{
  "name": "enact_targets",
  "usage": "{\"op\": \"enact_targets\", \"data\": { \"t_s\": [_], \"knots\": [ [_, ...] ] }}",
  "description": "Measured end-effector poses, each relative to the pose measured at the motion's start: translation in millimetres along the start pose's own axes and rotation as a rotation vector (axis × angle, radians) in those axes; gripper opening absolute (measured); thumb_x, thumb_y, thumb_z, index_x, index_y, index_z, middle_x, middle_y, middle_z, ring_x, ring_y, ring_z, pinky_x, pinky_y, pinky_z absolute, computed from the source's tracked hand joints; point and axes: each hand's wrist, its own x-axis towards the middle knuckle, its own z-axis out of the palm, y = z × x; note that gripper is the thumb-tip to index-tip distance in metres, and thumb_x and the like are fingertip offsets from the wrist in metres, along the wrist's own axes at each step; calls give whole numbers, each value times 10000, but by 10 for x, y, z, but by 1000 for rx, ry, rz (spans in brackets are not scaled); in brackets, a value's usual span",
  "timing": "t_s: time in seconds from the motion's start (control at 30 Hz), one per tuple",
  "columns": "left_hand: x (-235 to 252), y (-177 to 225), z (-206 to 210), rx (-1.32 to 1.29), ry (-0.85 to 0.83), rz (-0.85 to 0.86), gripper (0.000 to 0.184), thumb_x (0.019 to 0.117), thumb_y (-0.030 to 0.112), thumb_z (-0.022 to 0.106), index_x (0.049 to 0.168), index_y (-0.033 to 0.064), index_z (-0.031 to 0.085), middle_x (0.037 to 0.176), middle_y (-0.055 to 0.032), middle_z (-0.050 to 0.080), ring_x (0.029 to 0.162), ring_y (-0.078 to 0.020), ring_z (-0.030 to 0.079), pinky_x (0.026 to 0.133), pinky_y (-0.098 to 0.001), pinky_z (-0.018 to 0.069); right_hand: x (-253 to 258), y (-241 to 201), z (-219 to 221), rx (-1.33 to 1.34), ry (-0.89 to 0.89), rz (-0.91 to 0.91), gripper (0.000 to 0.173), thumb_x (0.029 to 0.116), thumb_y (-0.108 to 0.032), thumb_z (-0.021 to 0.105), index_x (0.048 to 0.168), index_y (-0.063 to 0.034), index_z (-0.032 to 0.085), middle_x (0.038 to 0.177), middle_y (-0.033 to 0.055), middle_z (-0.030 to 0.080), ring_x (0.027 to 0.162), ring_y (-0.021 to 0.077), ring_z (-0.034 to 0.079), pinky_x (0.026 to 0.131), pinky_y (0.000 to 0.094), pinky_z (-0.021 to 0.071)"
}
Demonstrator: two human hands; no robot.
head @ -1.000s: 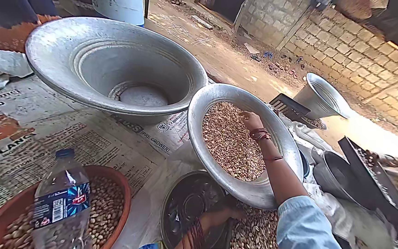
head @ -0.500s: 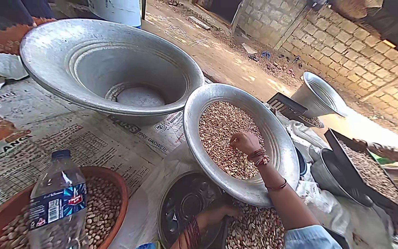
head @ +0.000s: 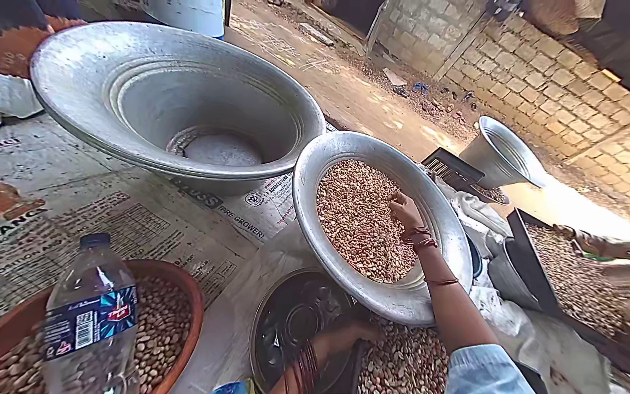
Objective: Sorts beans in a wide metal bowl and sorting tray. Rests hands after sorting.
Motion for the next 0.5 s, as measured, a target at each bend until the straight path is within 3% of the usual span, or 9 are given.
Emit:
{"op": "enact_targets", "data": {
  "t_s": [0.13,0.27,0.33,0.43,0.5],
  "knots": [
    [20,-10,-17,25,0,-30,223,938,95,629,1129,-19,609,1010,-71,623,924,-115,583,851,-327,488,10,-90,120,-451,-84,-100,258,964,-238,717,1144,-54,731,928,147,682,822,258,601,839,477,478],
    [5,3,-9,17,14,-26,230,922,100,634,1122,-10,606,1003,-58,622,913,-105,584,840,-317,488,15,-135,264,-570,-153,-133,262,967,-237,702,1137,-41,742,1106,228,718,1062,388,675,977,578,489],
    [2,7,-15,16,7,-25,231,923,98,638,1123,-12,604,1000,-55,619,910,-99,584,839,-310,491,25,-106,275,-550,-165,-115,259,975,-241,694,1133,-42,743,1074,206,724,1021,351,682,957,550,496],
    [3,20,-18,19,0,-39,240,936,94,634,1144,-18,596,1014,-68,615,916,-109,581,844,-317,489,72,-28,175,-334,-48,-66,235,967,-217,719,1091,-18,735,921,132,709,814,214,626,819,434,490],
    [-3,23,-22,22,-4,-38,245,936,90,631,1149,-27,596,1024,-78,618,928,-119,580,853,-326,487,106,4,98,-270,44,-41,226,963,-220,730,1076,-24,731,875,115,688,767,198,589,774,433,470]
  ]
}}
